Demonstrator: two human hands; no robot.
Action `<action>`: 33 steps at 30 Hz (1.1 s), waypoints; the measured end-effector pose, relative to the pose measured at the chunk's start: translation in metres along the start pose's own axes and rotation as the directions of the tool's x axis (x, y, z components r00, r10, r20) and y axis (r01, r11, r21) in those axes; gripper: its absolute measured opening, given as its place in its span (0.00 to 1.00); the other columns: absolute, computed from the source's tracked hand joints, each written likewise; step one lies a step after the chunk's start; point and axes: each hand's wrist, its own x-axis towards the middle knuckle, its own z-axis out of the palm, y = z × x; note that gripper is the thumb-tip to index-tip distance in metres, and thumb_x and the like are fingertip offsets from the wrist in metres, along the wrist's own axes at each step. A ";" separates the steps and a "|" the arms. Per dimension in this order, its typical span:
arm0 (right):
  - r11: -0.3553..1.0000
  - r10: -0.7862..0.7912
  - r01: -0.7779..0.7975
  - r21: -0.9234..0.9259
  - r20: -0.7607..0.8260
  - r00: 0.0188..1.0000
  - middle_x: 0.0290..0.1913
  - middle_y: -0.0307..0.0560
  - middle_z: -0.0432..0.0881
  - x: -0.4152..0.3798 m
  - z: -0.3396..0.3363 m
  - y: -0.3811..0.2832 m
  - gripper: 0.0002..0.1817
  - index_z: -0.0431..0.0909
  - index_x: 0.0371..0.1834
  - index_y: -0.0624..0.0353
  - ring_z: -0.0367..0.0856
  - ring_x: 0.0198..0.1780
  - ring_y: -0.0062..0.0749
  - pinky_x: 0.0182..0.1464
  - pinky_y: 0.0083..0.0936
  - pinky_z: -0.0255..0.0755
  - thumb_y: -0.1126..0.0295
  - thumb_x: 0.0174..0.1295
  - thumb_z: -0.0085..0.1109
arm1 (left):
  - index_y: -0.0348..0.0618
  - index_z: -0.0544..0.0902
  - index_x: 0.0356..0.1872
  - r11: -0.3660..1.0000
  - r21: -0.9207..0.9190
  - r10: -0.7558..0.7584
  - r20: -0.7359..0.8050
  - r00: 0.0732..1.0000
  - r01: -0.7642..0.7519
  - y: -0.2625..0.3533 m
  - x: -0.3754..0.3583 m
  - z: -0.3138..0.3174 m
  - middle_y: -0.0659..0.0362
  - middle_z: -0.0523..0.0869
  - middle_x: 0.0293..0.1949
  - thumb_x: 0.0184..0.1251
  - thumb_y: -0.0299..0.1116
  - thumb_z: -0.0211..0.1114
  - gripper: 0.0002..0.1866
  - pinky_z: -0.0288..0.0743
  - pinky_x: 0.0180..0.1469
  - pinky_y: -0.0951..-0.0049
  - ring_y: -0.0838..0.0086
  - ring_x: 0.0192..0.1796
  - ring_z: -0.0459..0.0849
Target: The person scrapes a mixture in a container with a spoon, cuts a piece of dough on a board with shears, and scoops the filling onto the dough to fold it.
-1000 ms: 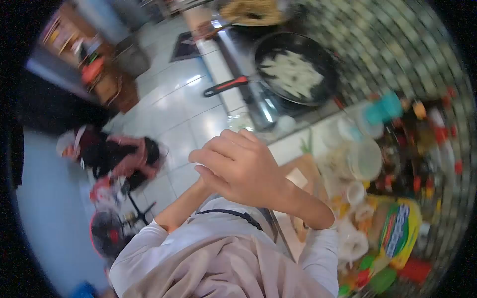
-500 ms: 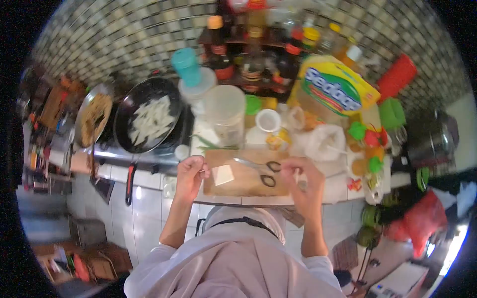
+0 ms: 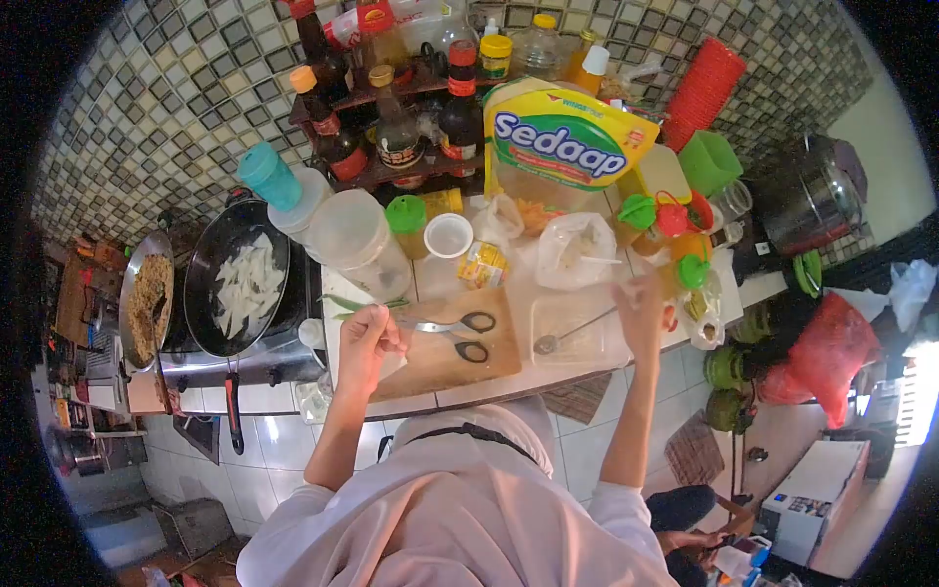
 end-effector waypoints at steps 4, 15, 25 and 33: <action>0.994 0.008 -0.023 0.103 0.140 0.990 0.25 0.36 0.74 0.026 0.025 0.002 0.14 0.74 0.46 0.60 0.64 0.24 0.16 0.26 0.14 0.58 0.67 0.58 0.54 | 0.38 0.73 0.33 0.989 0.105 0.113 -0.093 0.989 -0.103 0.003 0.001 0.030 0.55 0.79 0.28 0.64 0.35 0.55 0.09 0.76 0.28 0.77 0.74 0.26 0.81; 0.783 0.236 -0.309 0.540 0.202 0.950 0.21 0.33 0.70 0.044 0.043 0.052 0.15 0.76 0.29 0.61 0.62 0.22 0.12 0.23 0.11 0.55 0.62 0.65 0.44 | 0.39 0.72 0.34 0.996 -0.026 0.078 -0.265 0.961 -0.088 -0.046 0.000 0.092 0.57 0.78 0.28 0.67 0.38 0.51 0.11 0.77 0.32 0.76 0.74 0.28 0.80; 0.550 0.366 -0.424 0.720 0.248 0.897 0.19 0.31 0.66 0.050 0.031 0.060 0.17 0.73 0.29 0.59 0.55 0.17 0.11 0.18 0.10 0.46 0.58 0.65 0.44 | 0.40 0.73 0.33 0.994 0.039 0.111 -0.336 0.935 -0.104 -0.057 -0.011 0.112 0.59 0.77 0.28 0.67 0.37 0.50 0.11 0.76 0.32 0.76 0.75 0.28 0.80; 0.441 0.460 -0.394 0.806 0.173 0.871 0.20 0.32 0.65 0.038 0.020 0.060 0.16 0.71 0.30 0.58 0.55 0.16 0.12 0.19 0.11 0.48 0.57 0.65 0.44 | 0.40 0.73 0.33 0.995 0.030 0.100 -0.297 0.950 -0.095 -0.047 -0.017 0.107 0.59 0.77 0.28 0.66 0.38 0.51 0.11 0.77 0.33 0.74 0.74 0.27 0.79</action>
